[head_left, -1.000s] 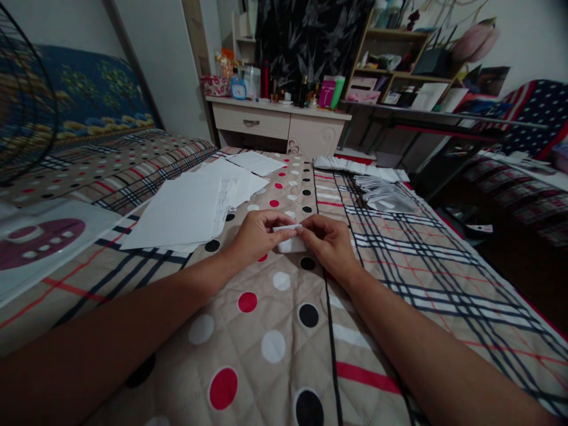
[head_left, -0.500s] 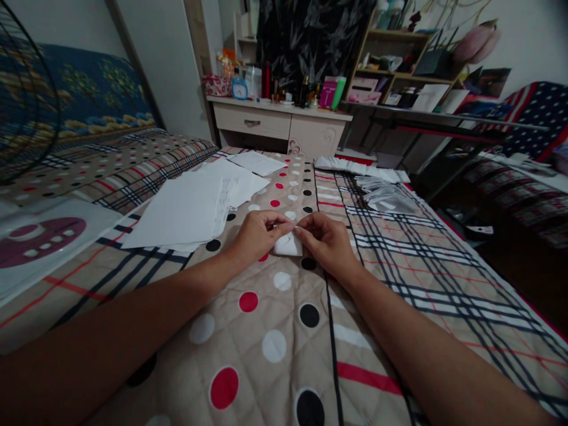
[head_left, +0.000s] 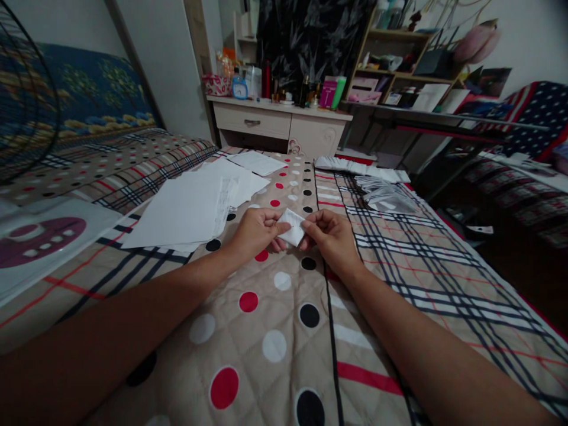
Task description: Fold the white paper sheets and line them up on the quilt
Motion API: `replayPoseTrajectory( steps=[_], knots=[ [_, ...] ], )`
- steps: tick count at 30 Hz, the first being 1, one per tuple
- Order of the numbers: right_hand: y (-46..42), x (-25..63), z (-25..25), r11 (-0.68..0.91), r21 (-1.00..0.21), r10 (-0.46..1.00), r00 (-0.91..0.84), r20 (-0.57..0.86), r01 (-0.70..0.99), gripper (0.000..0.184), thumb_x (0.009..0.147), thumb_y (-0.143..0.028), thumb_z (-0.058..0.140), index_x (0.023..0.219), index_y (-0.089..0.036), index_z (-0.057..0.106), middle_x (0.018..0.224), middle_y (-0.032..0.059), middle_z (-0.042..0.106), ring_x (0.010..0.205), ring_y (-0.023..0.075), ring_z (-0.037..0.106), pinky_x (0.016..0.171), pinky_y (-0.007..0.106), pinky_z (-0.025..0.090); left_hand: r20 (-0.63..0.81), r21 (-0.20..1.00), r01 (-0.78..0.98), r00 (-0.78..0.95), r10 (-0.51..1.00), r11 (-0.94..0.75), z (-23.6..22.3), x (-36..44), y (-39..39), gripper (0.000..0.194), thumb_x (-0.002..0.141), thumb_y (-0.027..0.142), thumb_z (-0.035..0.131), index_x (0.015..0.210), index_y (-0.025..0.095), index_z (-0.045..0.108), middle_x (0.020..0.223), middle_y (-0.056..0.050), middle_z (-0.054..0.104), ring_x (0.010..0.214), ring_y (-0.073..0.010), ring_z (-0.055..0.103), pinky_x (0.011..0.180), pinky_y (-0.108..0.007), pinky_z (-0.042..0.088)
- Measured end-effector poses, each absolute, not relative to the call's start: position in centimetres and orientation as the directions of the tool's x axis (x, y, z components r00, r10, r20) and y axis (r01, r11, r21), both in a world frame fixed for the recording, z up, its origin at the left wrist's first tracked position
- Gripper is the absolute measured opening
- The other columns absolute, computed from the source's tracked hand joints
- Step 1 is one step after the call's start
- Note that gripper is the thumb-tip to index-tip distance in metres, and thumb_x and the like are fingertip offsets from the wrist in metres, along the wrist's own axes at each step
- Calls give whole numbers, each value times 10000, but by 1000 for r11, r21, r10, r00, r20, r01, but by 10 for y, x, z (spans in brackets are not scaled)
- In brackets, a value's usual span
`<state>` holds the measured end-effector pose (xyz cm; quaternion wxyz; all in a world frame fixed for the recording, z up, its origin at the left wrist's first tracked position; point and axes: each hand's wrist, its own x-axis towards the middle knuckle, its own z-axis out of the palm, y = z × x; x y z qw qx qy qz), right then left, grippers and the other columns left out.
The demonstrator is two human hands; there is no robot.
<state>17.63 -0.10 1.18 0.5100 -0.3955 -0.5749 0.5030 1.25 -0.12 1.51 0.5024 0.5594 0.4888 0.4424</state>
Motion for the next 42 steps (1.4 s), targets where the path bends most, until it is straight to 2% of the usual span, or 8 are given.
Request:
replayPoseTrajectory(
  steps=[6, 10, 15, 20, 27, 32, 37, 42],
  knots=[
    [-1, 177, 12, 186, -980, 967, -163, 195, -69, 245, 748, -358, 709, 753, -182, 538, 497, -31, 622, 411, 100, 571, 455, 196, 478, 54, 984, 169, 57, 997, -63, 16, 5, 1, 328, 686, 410, 783, 708, 124, 623, 428, 31, 565, 318, -73, 466, 314, -166, 336],
    [2, 180, 9, 122, -992, 950, -284, 129, -43, 293, 704, -383, 750, 752, -170, 554, 496, -41, 604, 375, 91, 538, 387, 179, 425, 163, 944, 281, 66, 984, -175, 12, 3, 4, 322, 660, 414, 782, 644, 130, 632, 414, 55, 497, 344, -53, 397, 340, -170, 259],
    [-3, 176, 8, 95, -994, 924, -376, 69, 51, 353, 766, -463, 688, 658, -168, 528, 479, -47, 559, 306, 74, 472, 298, 171, 329, 299, 907, 283, 85, 950, -311, 7, 8, 4, 333, 661, 422, 761, 652, 136, 591, 571, 24, 570, 486, -78, 490, 431, -179, 345],
    [-11, 170, 10, 114, -993, 940, -326, 96, 37, 262, 821, -374, 627, 687, -182, 508, 510, -49, 571, 316, 85, 502, 299, 171, 325, 247, 912, 298, 150, 957, -282, 9, 13, -1, 384, 643, 461, 772, 744, 137, 591, 533, 48, 538, 438, -70, 455, 400, -174, 320],
    [-11, 170, 9, 156, -988, 913, -386, 135, 22, 302, 879, -385, 567, 668, -175, 515, 479, -52, 542, 321, 74, 488, 323, 168, 314, 218, 937, 259, 93, 972, -235, 11, 14, -3, 330, 869, 415, 528, 662, 159, 556, 410, 53, 480, 277, -72, 397, 290, -174, 241],
    [-12, 169, 11, 187, -982, 921, -352, 164, 33, 308, 867, -391, 584, 652, -184, 509, 469, -52, 535, 317, 83, 480, 316, 186, 312, 193, 962, 174, 108, 975, -210, 8, 12, 0, 386, 903, 480, 476, 696, 161, 544, 421, 43, 512, 272, -79, 433, 270, -164, 259],
    [-11, 170, 13, 194, -981, 950, -251, 185, 11, 267, 841, -394, 605, 681, -200, 514, 525, -39, 576, 344, 104, 519, 328, 207, 359, 191, 981, -35, 123, 974, -188, 6, 9, 4, 400, 807, 538, 626, 785, 142, 573, 496, 31, 581, 364, -72, 506, 354, -157, 386],
    [-10, 171, 12, 155, -988, 968, -194, 156, -20, 239, 812, -402, 629, 710, -217, 518, 580, -24, 616, 399, 129, 575, 364, 225, 425, 89, 995, 24, 241, 967, -98, 10, 12, 1, 409, 625, 370, 827, 854, 123, 595, 624, -9, 676, 475, -100, 606, 437, -180, 478]
  ],
)
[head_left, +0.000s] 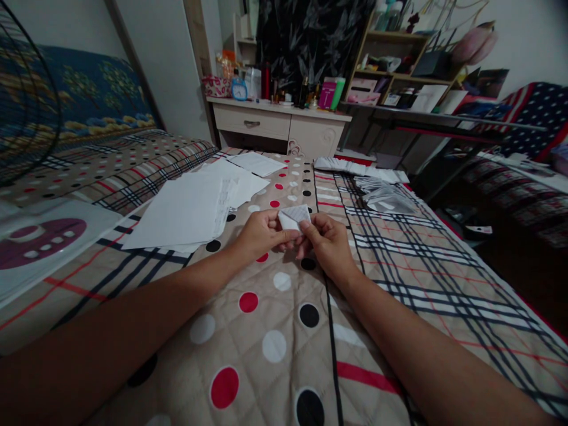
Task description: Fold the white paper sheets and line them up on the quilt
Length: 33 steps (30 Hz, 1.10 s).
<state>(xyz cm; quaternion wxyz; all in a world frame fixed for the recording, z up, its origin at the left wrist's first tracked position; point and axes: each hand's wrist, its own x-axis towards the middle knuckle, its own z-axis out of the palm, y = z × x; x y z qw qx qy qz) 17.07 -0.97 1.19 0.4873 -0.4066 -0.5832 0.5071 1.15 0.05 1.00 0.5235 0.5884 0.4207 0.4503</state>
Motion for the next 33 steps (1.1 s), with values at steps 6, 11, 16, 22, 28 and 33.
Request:
replayPoseTrajectory(
  steps=[6, 11, 16, 22, 28, 33],
  knots=[
    [-10, 168, 11, 104, -993, 957, -267, 116, -59, 223, 797, -387, 641, 738, -210, 518, 603, -15, 647, 399, 129, 594, 371, 216, 437, 69, 983, 157, 174, 982, -96, 15, 12, -3, 306, 799, 417, 657, 720, 131, 581, 437, 25, 576, 307, -95, 502, 319, -181, 392],
    [-11, 167, 13, 77, -996, 943, -321, 90, -52, 220, 798, -359, 646, 734, -196, 512, 580, -17, 650, 374, 110, 579, 348, 183, 397, 113, 974, 185, 119, 986, -134, 10, 8, -1, 454, 874, 535, 518, 627, 154, 528, 407, 34, 524, 267, -74, 439, 281, -161, 309],
    [-11, 167, 10, 57, -998, 924, -379, 55, -7, 234, 784, -380, 649, 742, -180, 533, 511, -38, 614, 332, 106, 550, 315, 169, 379, 209, 945, 229, 117, 971, -232, 11, 7, -1, 458, 791, 565, 625, 615, 148, 558, 446, 33, 536, 339, -71, 488, 329, -154, 355],
    [-13, 169, 11, 61, -998, 889, -455, 44, 23, 276, 792, -405, 651, 706, -171, 534, 491, -37, 598, 306, 81, 501, 304, 151, 331, 146, 953, 252, 110, 983, -170, 17, 10, -5, 333, 842, 426, 592, 662, 146, 612, 412, 39, 530, 281, -82, 449, 268, -168, 283],
    [-12, 172, 13, 83, -996, 915, -394, 89, -32, 294, 800, -404, 641, 649, -176, 534, 502, -28, 595, 323, 85, 502, 320, 174, 325, 151, 976, 145, 79, 985, -161, 12, 7, 1, 346, 821, 479, 623, 732, 145, 621, 440, 36, 562, 300, -81, 483, 291, -161, 318],
    [-8, 177, 14, 136, -990, 962, -235, 142, -42, 257, 798, -367, 643, 655, -186, 531, 529, -25, 606, 341, 95, 520, 335, 189, 348, 221, 973, 85, -97, 970, -213, 9, -3, 10, 319, 767, 440, 698, 744, 134, 611, 509, 41, 565, 325, -47, 464, 309, -143, 294]
  ],
)
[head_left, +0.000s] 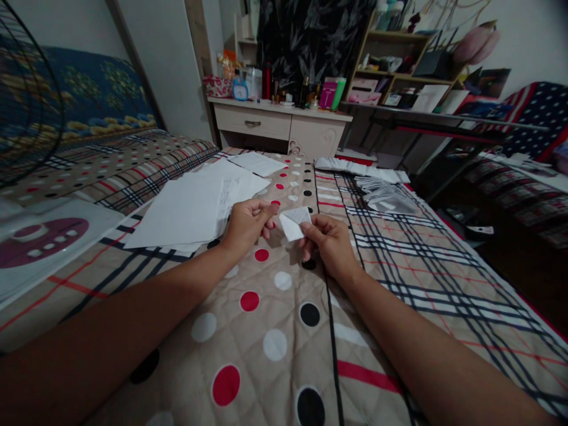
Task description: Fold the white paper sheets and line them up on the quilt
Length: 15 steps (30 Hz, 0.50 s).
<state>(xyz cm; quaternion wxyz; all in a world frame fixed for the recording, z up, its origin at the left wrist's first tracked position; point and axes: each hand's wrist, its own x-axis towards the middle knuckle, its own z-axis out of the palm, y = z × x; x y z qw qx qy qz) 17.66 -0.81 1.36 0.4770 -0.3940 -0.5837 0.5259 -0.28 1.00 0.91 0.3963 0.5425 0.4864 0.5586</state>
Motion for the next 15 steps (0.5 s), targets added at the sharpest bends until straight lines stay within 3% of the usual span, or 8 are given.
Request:
replayPoseTrajectory(
  steps=[4, 8, 11, 15],
  knots=[
    [-2, 180, 10, 223, -975, 973, -65, 222, 11, 244, 811, -385, 632, 679, -189, 569, 568, -16, 609, 404, 115, 563, 394, 212, 413, 171, 985, 32, -112, 979, -168, 8, -2, 9, 366, 791, 502, 661, 811, 148, 568, 556, 49, 548, 376, -62, 524, 333, -136, 334],
    [2, 181, 2, 381, -905, 924, -40, 381, 189, 115, 808, -265, 612, 824, -190, 697, 701, 27, 675, 571, 161, 642, 541, 271, 517, 100, 995, -27, 93, 991, -98, 9, 8, 3, 569, 732, 447, 752, 1165, 174, 503, 966, -63, 668, 608, -112, 671, 465, -179, 504],
    [4, 182, -1, 535, -792, 841, -93, 533, 294, 281, 774, -113, 542, 937, -222, 743, 884, 50, 712, 752, 177, 677, 709, 317, 550, 45, 995, -98, 230, 972, -23, 9, 14, 1, 579, 761, 397, 741, 1233, 158, 506, 1095, -113, 648, 756, -140, 695, 617, -246, 583],
    [5, 182, -2, 599, -730, 793, -112, 599, 328, 382, 734, -53, 510, 965, -242, 750, 989, 49, 724, 937, 196, 671, 852, 351, 533, 60, 983, -183, 228, 972, -18, 6, 13, 3, 492, 758, 287, 751, 1187, 125, 572, 1148, -128, 650, 890, -149, 684, 764, -271, 585]
  ],
)
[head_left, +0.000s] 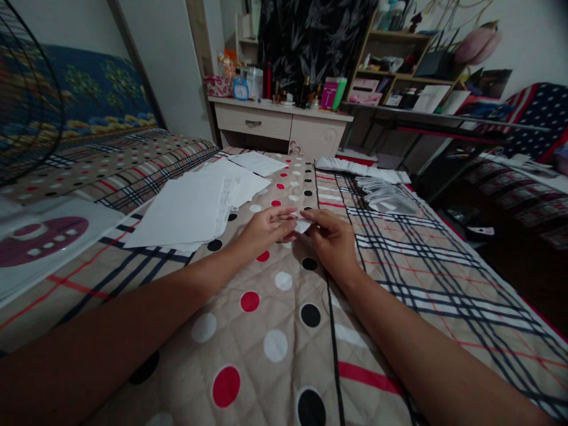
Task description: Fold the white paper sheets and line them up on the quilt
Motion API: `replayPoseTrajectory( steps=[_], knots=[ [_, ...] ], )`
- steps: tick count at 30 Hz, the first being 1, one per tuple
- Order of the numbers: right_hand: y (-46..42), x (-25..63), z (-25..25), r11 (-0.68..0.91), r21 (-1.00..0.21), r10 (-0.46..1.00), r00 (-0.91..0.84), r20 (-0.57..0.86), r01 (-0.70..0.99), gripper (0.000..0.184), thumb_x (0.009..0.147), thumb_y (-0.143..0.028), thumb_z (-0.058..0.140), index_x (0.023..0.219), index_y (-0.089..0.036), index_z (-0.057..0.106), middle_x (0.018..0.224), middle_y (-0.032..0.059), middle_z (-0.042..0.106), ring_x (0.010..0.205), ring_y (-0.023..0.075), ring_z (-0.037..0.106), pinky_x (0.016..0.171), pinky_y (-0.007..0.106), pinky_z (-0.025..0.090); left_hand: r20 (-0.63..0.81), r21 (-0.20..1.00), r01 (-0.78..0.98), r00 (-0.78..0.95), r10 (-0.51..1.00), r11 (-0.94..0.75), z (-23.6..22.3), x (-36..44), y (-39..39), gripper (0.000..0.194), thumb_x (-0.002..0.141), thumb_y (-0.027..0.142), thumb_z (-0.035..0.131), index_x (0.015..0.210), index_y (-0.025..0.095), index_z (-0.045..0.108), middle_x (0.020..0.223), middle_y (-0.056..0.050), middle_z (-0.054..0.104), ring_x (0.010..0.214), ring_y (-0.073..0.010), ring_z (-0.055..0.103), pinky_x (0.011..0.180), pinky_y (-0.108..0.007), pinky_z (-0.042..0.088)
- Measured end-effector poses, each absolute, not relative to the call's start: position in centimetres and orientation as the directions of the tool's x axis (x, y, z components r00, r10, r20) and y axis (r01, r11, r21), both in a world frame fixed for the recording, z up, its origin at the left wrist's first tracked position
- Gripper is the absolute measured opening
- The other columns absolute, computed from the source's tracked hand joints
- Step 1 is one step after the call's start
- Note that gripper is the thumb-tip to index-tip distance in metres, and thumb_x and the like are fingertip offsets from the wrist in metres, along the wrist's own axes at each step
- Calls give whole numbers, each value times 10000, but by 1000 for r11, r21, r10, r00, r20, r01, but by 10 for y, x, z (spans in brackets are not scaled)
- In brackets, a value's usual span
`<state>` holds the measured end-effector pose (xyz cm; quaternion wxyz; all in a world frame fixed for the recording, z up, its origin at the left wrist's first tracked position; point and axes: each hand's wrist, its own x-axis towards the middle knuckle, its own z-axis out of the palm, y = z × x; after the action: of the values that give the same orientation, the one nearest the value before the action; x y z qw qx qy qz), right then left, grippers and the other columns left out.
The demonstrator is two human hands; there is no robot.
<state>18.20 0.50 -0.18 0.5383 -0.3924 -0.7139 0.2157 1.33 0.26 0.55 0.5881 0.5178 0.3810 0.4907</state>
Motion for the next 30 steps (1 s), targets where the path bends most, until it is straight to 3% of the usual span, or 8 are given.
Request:
replayPoseTrajectory(
  steps=[6, 16, 22, 27, 30],
  knots=[
    [6, 182, -3, 498, -830, 864, -63, 499, 251, 391, 733, -75, 510, 999, -232, 749, 1098, 41, 723, 1051, 205, 654, 969, 382, 495, 138, 977, -189, 190, 972, -102, 2, 8, 7, 579, 675, 257, 800, 1199, 128, 591, 1210, -138, 657, 1033, -185, 658, 890, -296, 535],
    [1, 181, 5, 471, -864, 882, -98, 461, 178, 283, 809, -153, 550, 994, -220, 753, 1126, 59, 720, 1111, 209, 635, 1035, 395, 447, 122, 963, -261, 196, 973, -68, 0, 5, 9, 621, 642, 266, 818, 1209, 140, 600, 1185, -130, 676, 978, -189, 677, 849, -289, 547],
    [7, 180, -3, 579, -794, 814, -83, 574, 184, 152, 756, -146, 646, 854, -218, 737, 1130, 71, 678, 1078, 212, 626, 947, 376, 493, 143, 946, -315, 186, 972, -78, -2, 4, 10, 572, 639, 207, 810, 1179, 155, 630, 1266, -131, 643, 1050, -232, 659, 859, -311, 545],
    [9, 178, -6, 486, -873, 874, -6, 486, 46, 146, 684, -140, 700, 809, -205, 664, 935, 38, 668, 914, 188, 645, 844, 341, 523, 123, 944, -327, 194, 973, -54, 1, 6, 9, 589, 602, 185, 831, 1161, 165, 644, 1180, -110, 690, 951, -211, 687, 811, -300, 562],
    [7, 175, -3, 428, -903, 903, 46, 426, -45, 175, 656, -164, 727, 790, -199, 620, 844, 14, 656, 798, 165, 640, 777, 317, 529, 101, 952, -304, 200, 975, -36, 0, 9, 8, 501, 632, 226, 815, 1106, 154, 667, 1065, -93, 723, 854, -182, 695, 760, -295, 575]
  ],
)
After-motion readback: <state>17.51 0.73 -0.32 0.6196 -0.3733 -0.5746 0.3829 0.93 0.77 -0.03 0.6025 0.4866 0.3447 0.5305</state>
